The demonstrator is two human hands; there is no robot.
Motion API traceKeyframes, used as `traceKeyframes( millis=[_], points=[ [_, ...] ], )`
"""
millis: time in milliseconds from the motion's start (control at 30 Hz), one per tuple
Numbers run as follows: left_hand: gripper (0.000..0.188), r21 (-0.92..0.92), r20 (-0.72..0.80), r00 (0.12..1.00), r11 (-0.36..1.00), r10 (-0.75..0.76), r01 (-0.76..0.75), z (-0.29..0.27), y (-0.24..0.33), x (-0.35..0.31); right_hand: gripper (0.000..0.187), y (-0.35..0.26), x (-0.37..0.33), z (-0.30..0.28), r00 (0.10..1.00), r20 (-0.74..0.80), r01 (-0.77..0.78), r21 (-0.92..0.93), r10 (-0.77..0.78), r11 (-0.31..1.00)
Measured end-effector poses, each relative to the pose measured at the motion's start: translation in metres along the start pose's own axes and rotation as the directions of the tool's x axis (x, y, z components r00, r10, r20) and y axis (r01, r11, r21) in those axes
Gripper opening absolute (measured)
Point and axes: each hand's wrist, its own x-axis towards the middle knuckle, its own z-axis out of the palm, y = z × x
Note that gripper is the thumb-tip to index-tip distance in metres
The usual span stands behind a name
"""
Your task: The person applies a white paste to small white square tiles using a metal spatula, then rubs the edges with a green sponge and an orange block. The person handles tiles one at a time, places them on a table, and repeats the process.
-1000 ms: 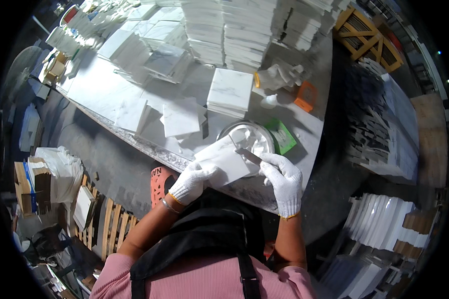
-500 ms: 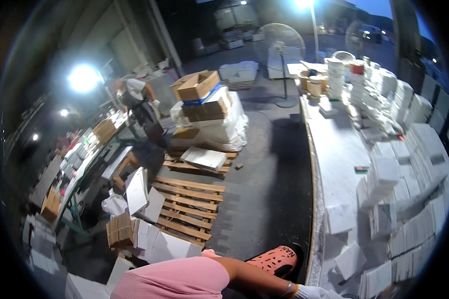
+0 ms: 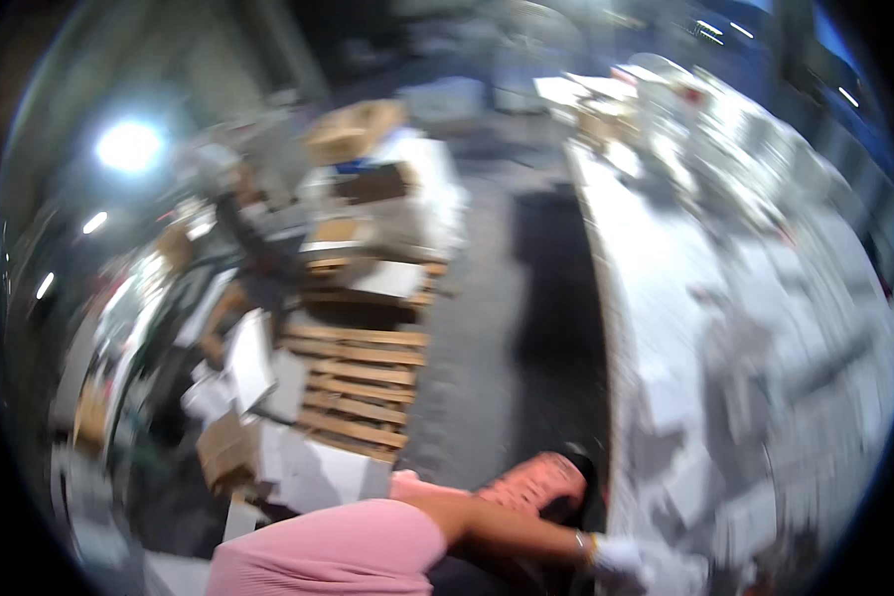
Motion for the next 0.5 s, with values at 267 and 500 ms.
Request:
traceKeyframes(
  millis=[267, 500],
  points=[
    [0.041, -0.011, 0.001, 0.964, 0.964, -0.267, 0.267, -0.004, 0.040, -0.020, 0.045, 0.063, 0.009, 0.050, 0.592, -0.067, -0.785, 0.178, 0.803, 0.593],
    [0.055, -0.016, 0.033, 0.942, 0.942, -0.334, 0.334, 0.011, 0.036, -0.025, 0.057, 0.091, -0.014, 0.066, 0.659, -0.069, -0.742, 0.105, 0.749, 0.663]
  ],
)
